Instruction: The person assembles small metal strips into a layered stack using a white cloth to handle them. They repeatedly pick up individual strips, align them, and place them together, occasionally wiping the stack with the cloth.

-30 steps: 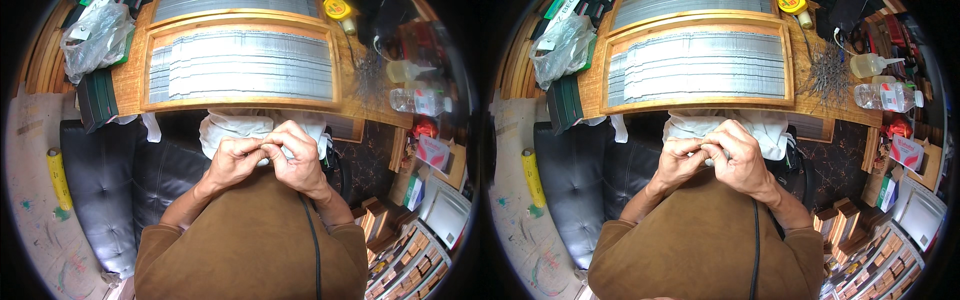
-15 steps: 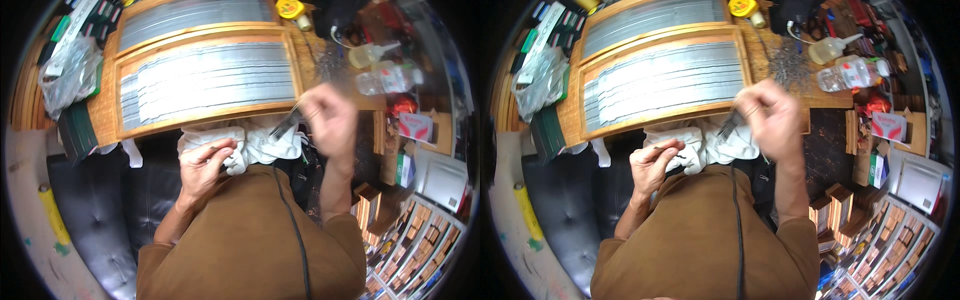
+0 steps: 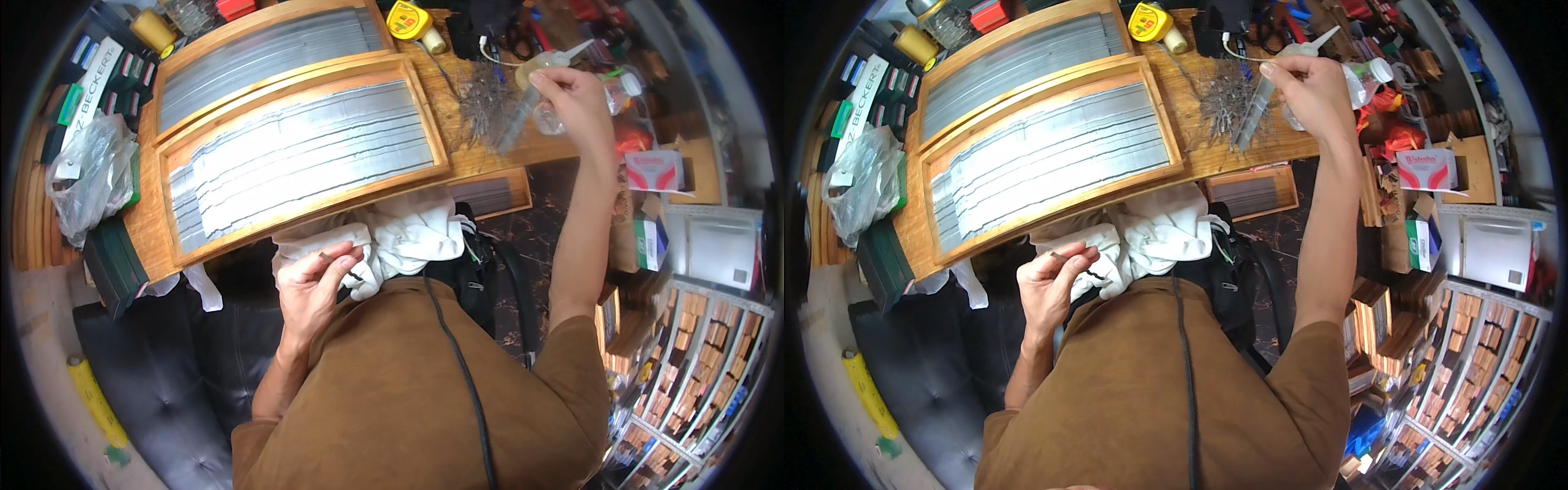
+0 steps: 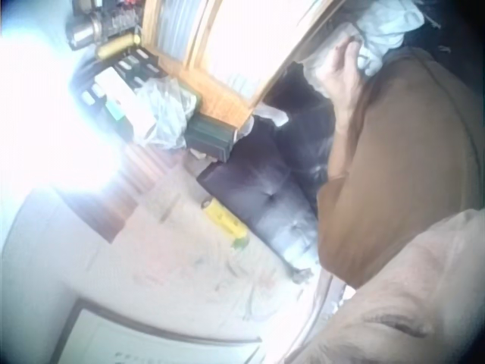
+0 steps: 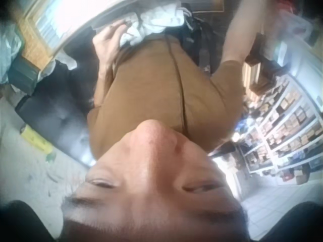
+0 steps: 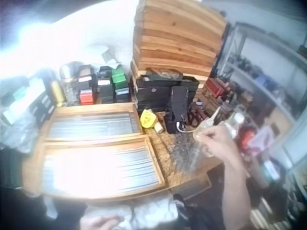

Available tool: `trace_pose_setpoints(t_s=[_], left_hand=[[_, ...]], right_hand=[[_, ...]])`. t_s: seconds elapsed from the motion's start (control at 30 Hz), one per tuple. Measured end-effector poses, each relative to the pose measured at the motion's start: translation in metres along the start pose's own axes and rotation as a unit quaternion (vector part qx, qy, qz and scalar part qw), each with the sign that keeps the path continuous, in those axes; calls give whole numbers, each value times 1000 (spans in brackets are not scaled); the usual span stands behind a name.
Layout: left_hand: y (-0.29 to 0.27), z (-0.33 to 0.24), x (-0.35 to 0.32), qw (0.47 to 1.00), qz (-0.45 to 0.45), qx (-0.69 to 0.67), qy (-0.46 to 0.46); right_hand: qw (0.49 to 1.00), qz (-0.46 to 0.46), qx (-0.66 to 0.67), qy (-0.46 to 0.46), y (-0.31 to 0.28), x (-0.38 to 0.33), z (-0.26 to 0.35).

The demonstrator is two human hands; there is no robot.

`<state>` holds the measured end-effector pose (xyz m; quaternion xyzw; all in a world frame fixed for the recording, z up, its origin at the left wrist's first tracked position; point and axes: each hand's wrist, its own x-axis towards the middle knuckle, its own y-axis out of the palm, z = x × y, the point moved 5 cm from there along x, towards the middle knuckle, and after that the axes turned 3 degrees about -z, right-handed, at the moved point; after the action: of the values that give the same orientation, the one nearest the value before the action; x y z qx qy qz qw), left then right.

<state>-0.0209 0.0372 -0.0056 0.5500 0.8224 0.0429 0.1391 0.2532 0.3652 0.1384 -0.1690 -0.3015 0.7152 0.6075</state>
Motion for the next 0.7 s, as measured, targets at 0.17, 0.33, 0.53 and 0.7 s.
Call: trace_pose_setpoints(t_s=[0.17, 0.33, 0.53, 0.7], left_hand=[[22, -32, 18, 997, 54, 3, -52], [30, -32, 34, 980, 153, 13, -123], [26, 1, 24, 974, 137, -11, -181], [13, 26, 27, 964, 102, -25, -245]], right_hand=[[969, 189, 110, -114, 57, -83, 64], [923, 347, 165, -35, 154, -150, 76], [934, 273, 228, 4, 191, -180, 43], [945, 243, 212, 47, 171, -212, 20]])
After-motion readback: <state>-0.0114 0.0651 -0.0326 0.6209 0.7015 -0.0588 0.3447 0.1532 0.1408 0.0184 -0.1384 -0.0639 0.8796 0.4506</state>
